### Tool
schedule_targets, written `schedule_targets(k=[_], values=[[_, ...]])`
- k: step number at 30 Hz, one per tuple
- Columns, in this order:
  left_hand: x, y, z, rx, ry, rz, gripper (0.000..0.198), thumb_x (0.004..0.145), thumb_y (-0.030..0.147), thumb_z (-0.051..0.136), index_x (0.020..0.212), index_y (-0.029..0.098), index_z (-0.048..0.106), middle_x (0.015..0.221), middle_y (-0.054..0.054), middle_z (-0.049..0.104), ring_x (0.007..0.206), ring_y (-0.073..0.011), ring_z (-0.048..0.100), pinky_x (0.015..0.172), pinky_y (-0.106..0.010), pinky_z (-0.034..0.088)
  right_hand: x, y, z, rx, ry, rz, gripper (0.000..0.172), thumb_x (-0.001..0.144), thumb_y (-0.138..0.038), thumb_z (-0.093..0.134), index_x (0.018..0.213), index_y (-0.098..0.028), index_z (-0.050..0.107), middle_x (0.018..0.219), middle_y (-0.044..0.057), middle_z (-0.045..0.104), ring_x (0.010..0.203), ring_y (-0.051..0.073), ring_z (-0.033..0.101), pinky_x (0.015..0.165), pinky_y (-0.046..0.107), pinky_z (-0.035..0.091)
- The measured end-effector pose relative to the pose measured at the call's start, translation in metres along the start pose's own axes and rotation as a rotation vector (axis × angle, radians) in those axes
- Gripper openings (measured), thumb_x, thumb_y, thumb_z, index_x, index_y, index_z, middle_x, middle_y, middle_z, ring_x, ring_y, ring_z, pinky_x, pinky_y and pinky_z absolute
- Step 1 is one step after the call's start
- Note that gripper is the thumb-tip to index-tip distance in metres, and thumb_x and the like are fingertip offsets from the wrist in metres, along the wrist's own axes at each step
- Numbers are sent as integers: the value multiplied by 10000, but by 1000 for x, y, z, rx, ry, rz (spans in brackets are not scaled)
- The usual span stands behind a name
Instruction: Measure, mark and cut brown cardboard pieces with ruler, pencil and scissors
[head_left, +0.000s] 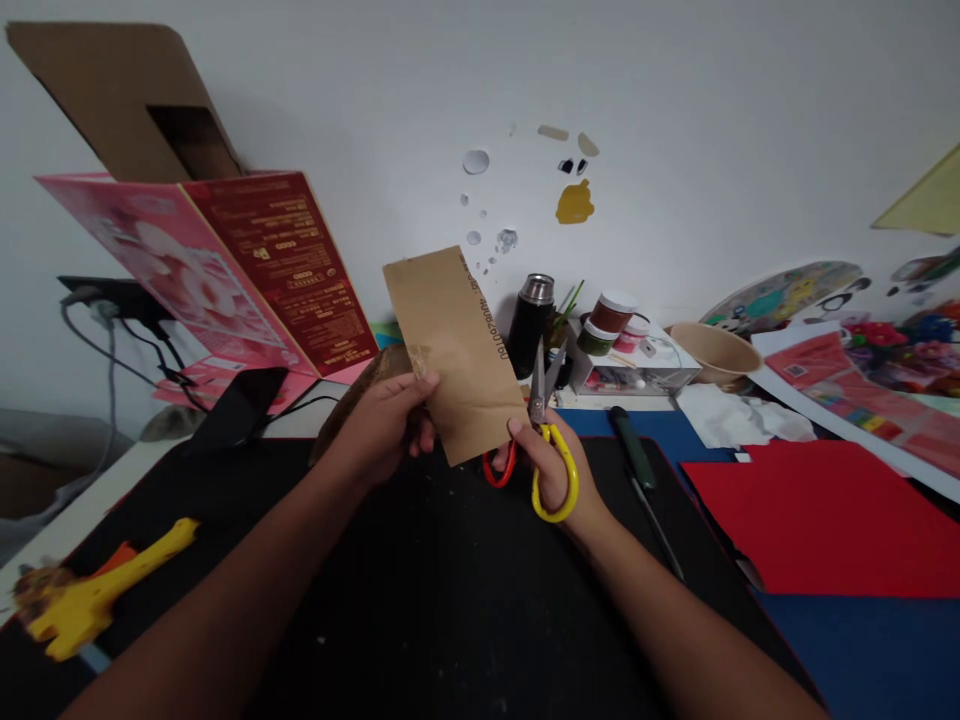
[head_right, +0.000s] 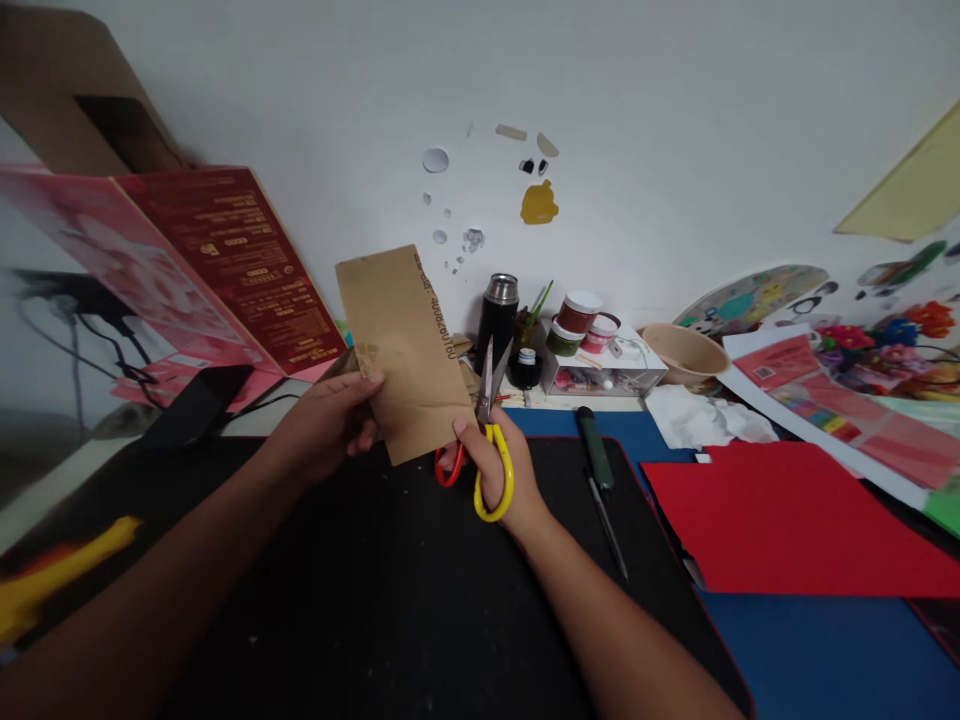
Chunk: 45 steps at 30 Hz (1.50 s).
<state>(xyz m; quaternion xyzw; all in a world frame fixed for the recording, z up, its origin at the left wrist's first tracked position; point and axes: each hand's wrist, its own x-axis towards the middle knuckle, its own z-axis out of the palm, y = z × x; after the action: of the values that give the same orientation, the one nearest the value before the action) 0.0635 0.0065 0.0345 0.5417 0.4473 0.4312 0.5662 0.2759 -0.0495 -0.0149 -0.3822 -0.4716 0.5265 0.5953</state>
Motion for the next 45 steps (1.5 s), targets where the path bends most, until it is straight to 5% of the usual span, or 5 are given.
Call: schedule_targets(k=[6,12,16,22,45], values=[[-3,5,0,11,63,66,367,924,540,710,767,239,570,454,20,588,356,-143,553,344,-212,372,1,-1,1,6,25,57,422,893,-570,855,989,-212,653,725,4,750,565,180,713,558,291,576],[5,15,-25,10,373,286,357,1023,503,607,778,256,526,441,41,578,345,-143,530,355,-226,355,-8,-2,8,-12,-125,68,473,934,-622,802,1122,-204,682,751,4,733,571,177,704,543,290,553],[7,19,-36,-13,479,356,379,1025,561,604,801,273,502,421,64,545,316,-141,472,341,-243,309,-20,3,15,-106,-251,133,478,954,-629,781,1127,-193,691,765,-2,703,544,144,656,529,269,514],[1,18,-40,69,440,418,385,1047,604,599,859,277,524,450,79,553,331,-136,506,350,-248,324,-29,10,21,-290,-351,149,452,971,-615,748,1136,-195,724,768,-6,684,532,120,608,504,244,460],[-16,28,-15,254,292,455,395,1011,555,639,772,249,568,480,73,514,370,-120,468,357,-234,315,-29,11,21,-379,-305,75,356,1006,-539,712,1107,-199,738,701,-25,634,510,120,585,468,220,445]])
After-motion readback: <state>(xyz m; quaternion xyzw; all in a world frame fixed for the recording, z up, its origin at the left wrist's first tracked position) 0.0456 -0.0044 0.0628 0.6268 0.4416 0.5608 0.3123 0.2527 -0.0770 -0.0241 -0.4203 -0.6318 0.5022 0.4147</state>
